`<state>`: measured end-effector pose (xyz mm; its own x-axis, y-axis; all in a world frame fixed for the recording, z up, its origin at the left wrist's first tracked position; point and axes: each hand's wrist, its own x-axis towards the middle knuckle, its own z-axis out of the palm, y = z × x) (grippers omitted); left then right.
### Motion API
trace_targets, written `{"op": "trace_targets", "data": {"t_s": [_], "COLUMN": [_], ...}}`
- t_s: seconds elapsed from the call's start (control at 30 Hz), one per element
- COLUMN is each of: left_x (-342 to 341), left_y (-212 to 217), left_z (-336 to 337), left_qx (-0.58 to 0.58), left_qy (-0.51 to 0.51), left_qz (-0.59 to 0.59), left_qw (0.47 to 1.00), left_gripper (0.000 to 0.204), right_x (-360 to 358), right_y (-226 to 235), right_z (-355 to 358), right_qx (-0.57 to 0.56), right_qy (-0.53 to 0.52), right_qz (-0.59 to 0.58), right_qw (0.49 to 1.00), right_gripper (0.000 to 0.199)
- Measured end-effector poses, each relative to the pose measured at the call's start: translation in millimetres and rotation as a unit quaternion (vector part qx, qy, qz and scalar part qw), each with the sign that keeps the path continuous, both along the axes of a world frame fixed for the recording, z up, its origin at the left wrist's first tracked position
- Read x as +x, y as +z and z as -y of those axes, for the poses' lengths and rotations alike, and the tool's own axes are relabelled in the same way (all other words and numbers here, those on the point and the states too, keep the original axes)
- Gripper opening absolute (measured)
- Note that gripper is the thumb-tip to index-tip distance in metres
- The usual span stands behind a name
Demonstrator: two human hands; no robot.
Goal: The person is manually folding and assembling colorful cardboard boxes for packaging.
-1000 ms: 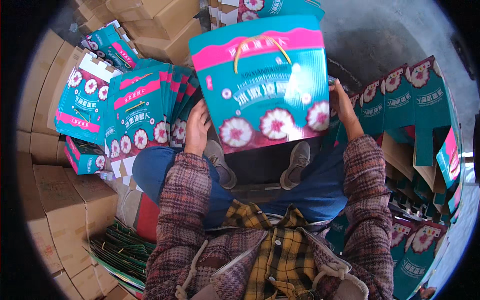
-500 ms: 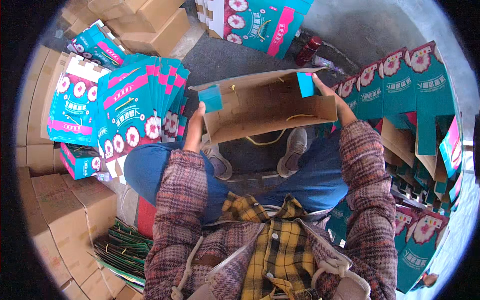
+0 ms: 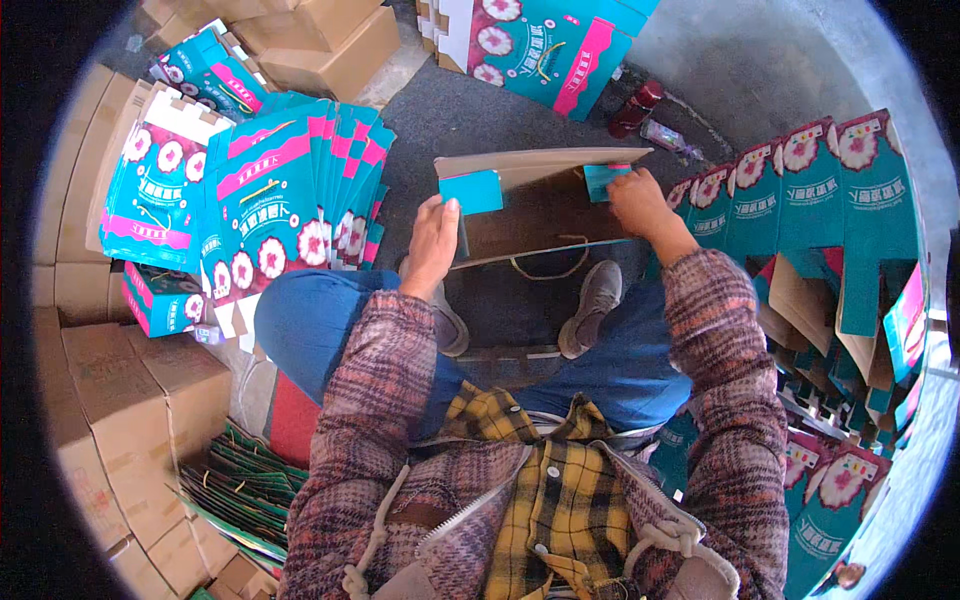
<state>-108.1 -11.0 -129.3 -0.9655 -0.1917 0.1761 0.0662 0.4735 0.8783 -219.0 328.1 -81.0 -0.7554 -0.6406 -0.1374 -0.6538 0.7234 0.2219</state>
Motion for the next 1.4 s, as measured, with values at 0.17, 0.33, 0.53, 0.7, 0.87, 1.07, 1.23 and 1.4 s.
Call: {"op": "trace_targets", "data": {"t_s": [0.17,0.33,0.53,0.7,0.87,1.07,1.23,1.4], "left_x": [1.1,-0.4,-6.7,0.2,5.7,22.5,14.4,5.2], "left_y": [15.4,23.6,22.8,32.1,28.3,44.5,39.1,47.3], "left_z": [4.4,1.0,-8.0,-2.0,9.7,11.5,10.0,-1.3], "left_qx": [-0.164,-0.204,-0.085,-0.085,-0.076,0.003,-0.004,0.051], "left_qy": [-0.094,-0.102,-0.091,-0.07,-0.063,0.004,-0.048,-0.12], "left_qz": [0.045,0.108,0.124,0.132,0.111,0.1,0.049,0.12], "left_qw": [0.981,0.968,0.985,0.985,0.989,0.995,0.998,0.984], "left_gripper": [0.056,0.069,0.071,0.067,0.057,0.045,0.047,0.053], "right_x": [-11.5,-39.9,-58.3,-57.7,-60.6,-56.3,-42.0,-29.9], "right_y": [19.6,35.4,10.9,30.2,22.4,16.7,19.8,19.6], "right_z": [24.9,12.2,-18.1,-15.9,-39.3,-31.7,0.0,15.7], "right_qx": [0.037,-0.063,-0.393,-0.381,-0.358,-0.127,-0.012,0.05], "right_qy": [-0.12,-0.142,-0.362,-0.39,-0.403,-0.241,-0.256,-0.238], "right_qz": [0.146,0.255,0.398,0.471,0.487,0.332,0.209,0.052], "right_qw": [0.981,0.954,0.746,0.693,0.687,0.903,0.944,0.969], "right_gripper": [0.031,0.065,0.093,0.098,0.094,0.09,0.085,0.082]}}
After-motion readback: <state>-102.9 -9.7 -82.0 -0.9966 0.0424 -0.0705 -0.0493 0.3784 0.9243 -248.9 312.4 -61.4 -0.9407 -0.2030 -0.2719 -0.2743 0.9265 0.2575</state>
